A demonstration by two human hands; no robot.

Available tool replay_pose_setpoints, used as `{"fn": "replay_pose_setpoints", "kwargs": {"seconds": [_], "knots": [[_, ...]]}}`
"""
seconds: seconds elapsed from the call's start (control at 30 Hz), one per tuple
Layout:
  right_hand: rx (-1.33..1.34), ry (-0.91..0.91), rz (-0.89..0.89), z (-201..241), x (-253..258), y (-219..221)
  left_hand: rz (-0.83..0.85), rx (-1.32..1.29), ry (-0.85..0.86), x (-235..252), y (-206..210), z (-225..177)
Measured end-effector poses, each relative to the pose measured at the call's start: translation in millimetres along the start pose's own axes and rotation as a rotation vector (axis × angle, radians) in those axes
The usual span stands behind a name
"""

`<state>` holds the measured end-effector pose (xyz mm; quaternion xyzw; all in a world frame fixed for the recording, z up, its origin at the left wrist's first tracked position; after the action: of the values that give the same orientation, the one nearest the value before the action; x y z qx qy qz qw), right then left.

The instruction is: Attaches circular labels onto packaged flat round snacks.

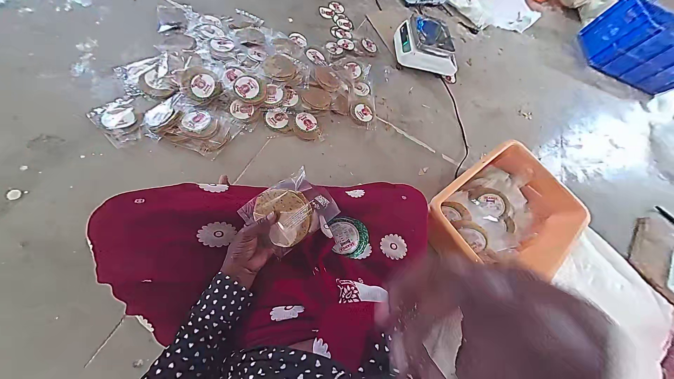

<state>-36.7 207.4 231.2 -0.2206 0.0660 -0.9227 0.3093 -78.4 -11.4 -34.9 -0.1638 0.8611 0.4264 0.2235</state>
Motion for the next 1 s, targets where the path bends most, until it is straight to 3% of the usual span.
{"fn": "replay_pose_setpoints", "kwargs": {"seconds": [0.07,0.1,0.17,0.23,0.47,0.73,1.0], "knots": [[-0.501,0.137,-0.196,-85.8,6.2,-39.8,-0.008,0.0,0.007,0.3,-0.4,-1.0],[-0.638,0.269,-0.204,-131.6,4.1,-50.1,-0.008,-0.004,0.01,0.6,-0.6,-1.1],[-0.741,0.52,-0.106,-203.7,-6.6,-51.0,0.003,-0.014,0.023,2.1,0.6,-1.3],[-0.811,0.637,-0.032,-239.4,-16.4,-39.3,-0.011,-0.018,0.034,1.9,-0.2,-0.1],[-0.789,0.704,-0.195,-235.9,-29.3,-49.7,-0.034,0.03,0.044,4.5,-4.7,1.4],[-0.716,0.594,-0.309,-234.0,-43.7,-60.9,-0.047,0.056,0.055,4.1,-1.8,1.3],[-0.278,0.532,-0.746,-208.8,-45.6,-83.2,-0.017,0.026,0.048,4.3,-0.2,3.3]]}}
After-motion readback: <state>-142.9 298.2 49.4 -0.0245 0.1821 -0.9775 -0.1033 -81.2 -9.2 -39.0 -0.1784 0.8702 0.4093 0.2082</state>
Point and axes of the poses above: each hand's wrist, its own x-axis towards the middle knuckle, its own y-axis out of the palm, z = x × y, the point moved 8 cm from there along x, towards the middle knuckle, and after that the axes turned 5 degrees about -z, right-handed, at the moved point
